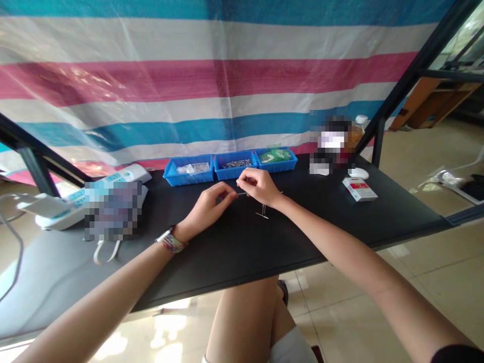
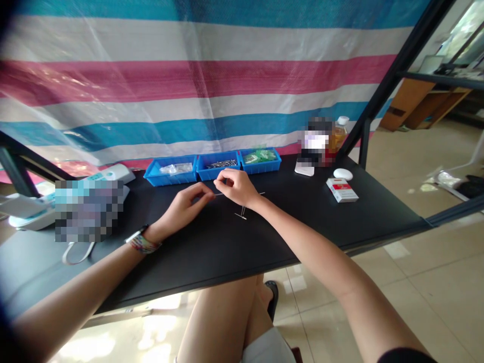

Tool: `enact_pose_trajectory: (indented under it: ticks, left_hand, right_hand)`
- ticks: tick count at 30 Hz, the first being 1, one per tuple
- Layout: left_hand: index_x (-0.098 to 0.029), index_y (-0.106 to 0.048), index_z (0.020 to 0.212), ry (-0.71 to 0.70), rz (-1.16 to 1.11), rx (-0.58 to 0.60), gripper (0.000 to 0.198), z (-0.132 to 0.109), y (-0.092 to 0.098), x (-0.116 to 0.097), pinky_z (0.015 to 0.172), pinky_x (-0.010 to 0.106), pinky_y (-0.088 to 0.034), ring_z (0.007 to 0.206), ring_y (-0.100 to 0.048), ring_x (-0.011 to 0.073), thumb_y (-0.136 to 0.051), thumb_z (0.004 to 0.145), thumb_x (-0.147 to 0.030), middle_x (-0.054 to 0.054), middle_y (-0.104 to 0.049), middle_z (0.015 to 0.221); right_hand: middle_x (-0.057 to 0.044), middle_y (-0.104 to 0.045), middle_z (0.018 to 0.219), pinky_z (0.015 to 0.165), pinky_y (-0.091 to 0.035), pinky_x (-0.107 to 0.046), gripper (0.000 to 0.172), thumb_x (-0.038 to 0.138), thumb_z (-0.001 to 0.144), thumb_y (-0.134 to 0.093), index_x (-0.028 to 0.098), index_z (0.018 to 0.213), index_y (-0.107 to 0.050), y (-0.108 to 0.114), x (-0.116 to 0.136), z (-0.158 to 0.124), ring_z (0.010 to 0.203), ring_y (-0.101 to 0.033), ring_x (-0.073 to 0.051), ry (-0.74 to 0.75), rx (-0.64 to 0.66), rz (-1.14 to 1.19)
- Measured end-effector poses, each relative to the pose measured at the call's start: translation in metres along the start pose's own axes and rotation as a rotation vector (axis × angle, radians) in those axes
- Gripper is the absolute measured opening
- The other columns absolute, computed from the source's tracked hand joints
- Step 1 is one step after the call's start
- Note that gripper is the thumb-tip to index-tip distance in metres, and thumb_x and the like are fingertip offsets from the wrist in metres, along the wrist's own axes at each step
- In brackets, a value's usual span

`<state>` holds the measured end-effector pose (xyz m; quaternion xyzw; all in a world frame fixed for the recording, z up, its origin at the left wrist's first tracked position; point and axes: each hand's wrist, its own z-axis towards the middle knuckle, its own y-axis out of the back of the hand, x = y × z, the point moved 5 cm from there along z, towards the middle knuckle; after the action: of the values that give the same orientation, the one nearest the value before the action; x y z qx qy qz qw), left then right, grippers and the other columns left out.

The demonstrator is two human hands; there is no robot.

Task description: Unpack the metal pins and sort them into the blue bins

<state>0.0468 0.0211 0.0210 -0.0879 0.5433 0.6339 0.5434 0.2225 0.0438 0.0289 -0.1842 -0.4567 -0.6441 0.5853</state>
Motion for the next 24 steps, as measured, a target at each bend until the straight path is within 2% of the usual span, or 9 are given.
enact_pose_trajectory:
  ticks: [2,4,9,13,19,24]
  left_hand:
    - [-0.018,-0.066,0.088,0.064,-0.027,-0.103,0.035,0.003,0.01,0.009,0.073,0.028,-0.047,0.078,-0.06,0.0173,-0.06,0.104,-0.048,0.003,-0.068,0.083]
    - [-0.018,-0.065,0.084,0.103,-0.053,-0.143,0.039,0.004,0.015,0.014,0.07,0.028,-0.045,0.075,-0.059,0.0163,-0.059,0.103,-0.051,0.002,-0.067,0.08]
    - [-0.017,-0.065,0.078,0.127,-0.092,-0.155,0.047,0.004,0.015,0.016,0.068,0.027,-0.045,0.071,-0.059,0.0159,-0.062,0.101,-0.058,0.002,-0.067,0.076]
    - [-0.017,-0.065,0.075,0.114,-0.105,-0.154,0.052,0.003,0.014,0.011,0.068,0.028,-0.047,0.07,-0.059,0.0163,-0.059,0.102,-0.061,0.003,-0.066,0.074]
    - [-0.019,-0.067,0.098,0.085,-0.266,-0.2,0.036,0.002,0.015,0.009,0.07,0.028,-0.051,0.075,-0.065,0.0169,-0.076,0.094,-0.053,0.002,-0.069,0.083]
    - [-0.019,-0.069,0.108,0.089,-0.334,-0.22,0.035,0.002,0.013,0.011,0.075,0.03,-0.056,0.081,-0.071,0.019,-0.079,0.094,-0.049,0.004,-0.072,0.086]
  right_hand:
    - [0.001,-0.063,0.075,0.057,-0.042,-0.026,0.02,0.033,0.092,-0.068,0.019,0.078,-0.063,-0.008,0.006,-0.004,0.06,-0.057,-0.013,-0.04,0.073,0.098]
    - [0.002,-0.063,0.075,0.056,-0.041,-0.025,0.017,0.032,0.09,-0.07,0.019,0.082,-0.063,-0.014,0.01,-0.006,0.057,-0.056,-0.012,-0.058,0.09,0.14]
    - [0.0,-0.068,0.086,0.054,-0.043,-0.024,0.015,0.032,0.087,-0.072,0.019,0.092,-0.065,-0.017,0.008,-0.009,0.057,-0.057,-0.01,-0.071,0.002,0.156]
    - [0.0,-0.069,0.083,0.055,-0.047,-0.024,0.02,0.038,0.091,-0.072,0.02,0.087,-0.066,-0.017,0.004,-0.008,0.06,-0.062,-0.012,-0.08,0.025,0.175]
    - [0.0,-0.071,0.08,0.053,-0.049,-0.024,0.042,0.06,0.093,-0.072,0.019,0.087,-0.069,-0.018,-0.005,-0.007,0.054,-0.062,-0.011,-0.159,0.017,0.271]
    - [-0.002,-0.073,0.08,0.05,-0.05,-0.023,0.052,0.07,0.091,-0.07,0.018,0.086,-0.069,-0.024,-0.009,-0.007,0.052,-0.062,-0.011,-0.215,0.032,0.341]
